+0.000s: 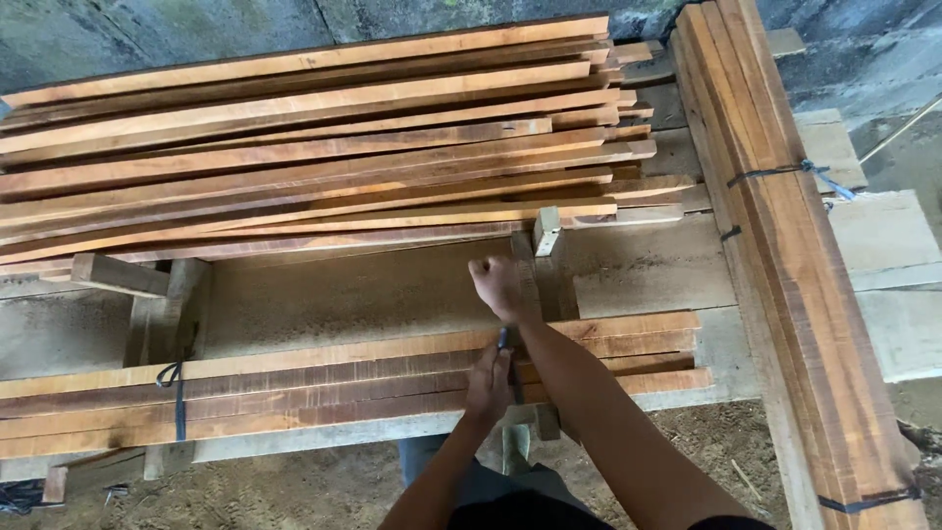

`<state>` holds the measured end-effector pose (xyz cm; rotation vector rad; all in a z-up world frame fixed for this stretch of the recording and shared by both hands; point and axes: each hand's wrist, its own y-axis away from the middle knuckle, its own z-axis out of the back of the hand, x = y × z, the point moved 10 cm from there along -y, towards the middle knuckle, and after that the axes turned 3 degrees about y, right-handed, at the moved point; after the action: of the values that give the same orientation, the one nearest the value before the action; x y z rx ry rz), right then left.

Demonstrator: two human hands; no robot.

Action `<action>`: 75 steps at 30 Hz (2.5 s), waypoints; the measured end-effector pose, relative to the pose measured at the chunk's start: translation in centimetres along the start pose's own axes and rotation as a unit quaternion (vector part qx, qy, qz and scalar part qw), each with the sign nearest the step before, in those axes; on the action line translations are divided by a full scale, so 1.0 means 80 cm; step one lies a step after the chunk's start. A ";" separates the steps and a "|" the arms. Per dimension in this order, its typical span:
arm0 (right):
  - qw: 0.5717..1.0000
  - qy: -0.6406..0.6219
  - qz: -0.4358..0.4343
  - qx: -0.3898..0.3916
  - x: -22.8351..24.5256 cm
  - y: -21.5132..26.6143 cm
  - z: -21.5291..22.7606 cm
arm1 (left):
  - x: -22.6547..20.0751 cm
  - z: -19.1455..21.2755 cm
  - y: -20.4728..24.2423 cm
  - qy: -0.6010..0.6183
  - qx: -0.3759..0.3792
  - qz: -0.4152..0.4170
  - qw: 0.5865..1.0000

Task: Tying small wooden planks together into a bundle using plastic strips and a utility knife.

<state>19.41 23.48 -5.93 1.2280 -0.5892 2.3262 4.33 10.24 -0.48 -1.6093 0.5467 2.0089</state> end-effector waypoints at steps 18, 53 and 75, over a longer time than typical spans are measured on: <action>0.986 0.079 -0.109 0.098 -0.019 -0.006 -0.020 | -0.063 0.034 -0.015 0.132 -0.049 0.025 0.990; 0.996 0.079 0.031 0.020 0.039 0.004 0.013 | -0.070 0.033 -0.011 0.187 -0.094 0.042 0.977; 0.996 0.037 -0.076 -0.017 0.016 -0.007 0.023 | -0.018 0.004 -0.009 0.024 -0.021 0.086 0.996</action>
<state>20.31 23.16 -3.83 1.1271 -0.4892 2.2149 4.74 10.80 1.00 -1.6917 0.6857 2.1222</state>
